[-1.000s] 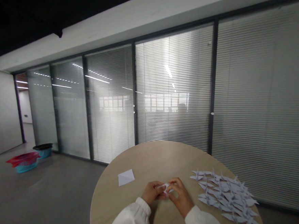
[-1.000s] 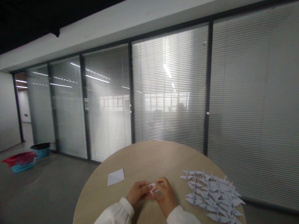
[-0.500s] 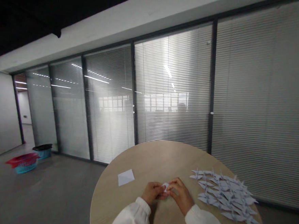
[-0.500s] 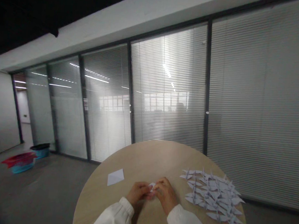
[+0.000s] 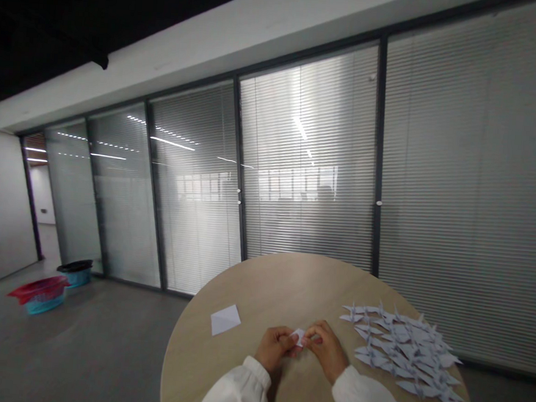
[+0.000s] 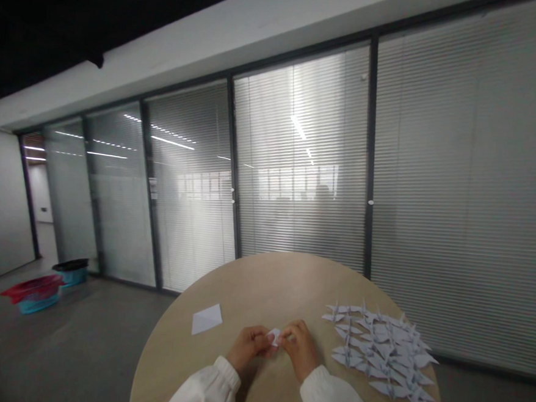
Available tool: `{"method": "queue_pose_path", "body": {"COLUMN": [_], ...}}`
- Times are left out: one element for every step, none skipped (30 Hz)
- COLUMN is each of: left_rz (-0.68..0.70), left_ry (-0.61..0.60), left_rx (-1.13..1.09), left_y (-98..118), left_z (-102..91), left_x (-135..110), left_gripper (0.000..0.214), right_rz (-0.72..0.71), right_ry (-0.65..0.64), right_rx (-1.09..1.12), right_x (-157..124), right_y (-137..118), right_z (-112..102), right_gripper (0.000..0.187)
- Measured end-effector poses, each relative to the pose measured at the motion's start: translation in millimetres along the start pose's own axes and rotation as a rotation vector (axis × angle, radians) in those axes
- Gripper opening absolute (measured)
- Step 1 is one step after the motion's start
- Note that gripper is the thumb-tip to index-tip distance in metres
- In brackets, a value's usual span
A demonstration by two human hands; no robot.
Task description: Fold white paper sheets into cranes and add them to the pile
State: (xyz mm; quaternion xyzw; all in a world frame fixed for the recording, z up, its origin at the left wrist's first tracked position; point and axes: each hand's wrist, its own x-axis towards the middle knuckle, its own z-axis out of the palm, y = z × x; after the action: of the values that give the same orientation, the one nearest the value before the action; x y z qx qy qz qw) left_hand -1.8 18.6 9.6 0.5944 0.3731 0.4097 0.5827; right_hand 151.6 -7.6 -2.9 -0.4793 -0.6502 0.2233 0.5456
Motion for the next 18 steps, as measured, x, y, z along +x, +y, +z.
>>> {"method": "queue_pose_path", "body": {"left_rz": [0.008, 0.02, 0.033, 0.045, 0.056, 0.062, 0.062, 0.059, 0.053, 0.048, 0.045, 0.047, 0.049, 0.052, 0.052, 0.053, 0.051, 0.051], "left_ry": [-0.004, -0.012, -0.022, -0.036, -0.05, -0.062, -0.072, -0.078, -0.083, -0.093, -0.101, -0.108, -0.112, -0.11, -0.104, -0.094, -0.087, -0.084], "left_rx": [0.001, 0.002, 0.004, 0.007, 0.01, 0.011, 0.012, 0.011, 0.007, 0.003, -0.001, -0.001, 0.004, 0.011, 0.017, 0.018, 0.013, 0.001], "left_y": [-1, -2, -3, -4, -4, -4, -4, -3, -2, -1, 0, 1, 2, 3, 4, 4, 5, 5], "left_z": [-0.4, -0.9, -1.4, -1.8, -2.1, -2.2, -2.1, -1.9, -1.5, -1.0, -0.5, 0.0, 0.5, 0.9, 1.2, 1.5, 1.6, 1.7], "left_x": [1, 1, 2, 2, 2, 2, 2, 1, 1, 0, 0, -1, -1, -1, -2, -2, -2, -2], "left_gripper": [0.046, 0.045, 0.045, 0.045, 0.045, 0.045, 0.045, 0.045, 0.045, 0.044, 0.044, 0.042, 0.041, 0.04, 0.039, 0.038, 0.038, 0.037], "right_rz": [0.008, 0.013, 0.016, 0.021, 0.03, 0.04, 0.052, 0.066, 0.084, 0.106, 0.134, 0.165, 0.195, 0.216, 0.227, 0.23, 0.229, 0.231], "right_ry": [0.005, 0.013, 0.023, 0.032, 0.039, 0.045, 0.048, 0.051, 0.053, 0.052, 0.046, 0.034, 0.024, 0.018, 0.015, 0.017, 0.019, 0.016], "right_rx": [-0.006, -0.014, -0.018, -0.02, -0.016, -0.007, 0.007, 0.024, 0.045, 0.07, 0.1, 0.135, 0.171, 0.206, 0.238, 0.269, 0.301, 0.336], "right_x": [0, 0, 1, 1, 1, 1, 1, 2, 2, 3, 4, 5, 5, 6, 6, 7, 7, 6], "right_y": [1, 2, 4, 5, 6, 7, 8, 9, 11, 12, 14, 15, 17, 18, 19, 19, 18, 16], "right_z": [0, 0, 0, 0, 0, 0, 0, 0, 1, 2, 2, 3, 3, 4, 4, 4, 3, 3], "right_gripper": [0.007, 0.006, 0.005, 0.006, 0.007, 0.009, 0.011, 0.012, 0.014, 0.016, 0.018, 0.021, 0.023, 0.025, 0.026, 0.028, 0.03, 0.032]}}
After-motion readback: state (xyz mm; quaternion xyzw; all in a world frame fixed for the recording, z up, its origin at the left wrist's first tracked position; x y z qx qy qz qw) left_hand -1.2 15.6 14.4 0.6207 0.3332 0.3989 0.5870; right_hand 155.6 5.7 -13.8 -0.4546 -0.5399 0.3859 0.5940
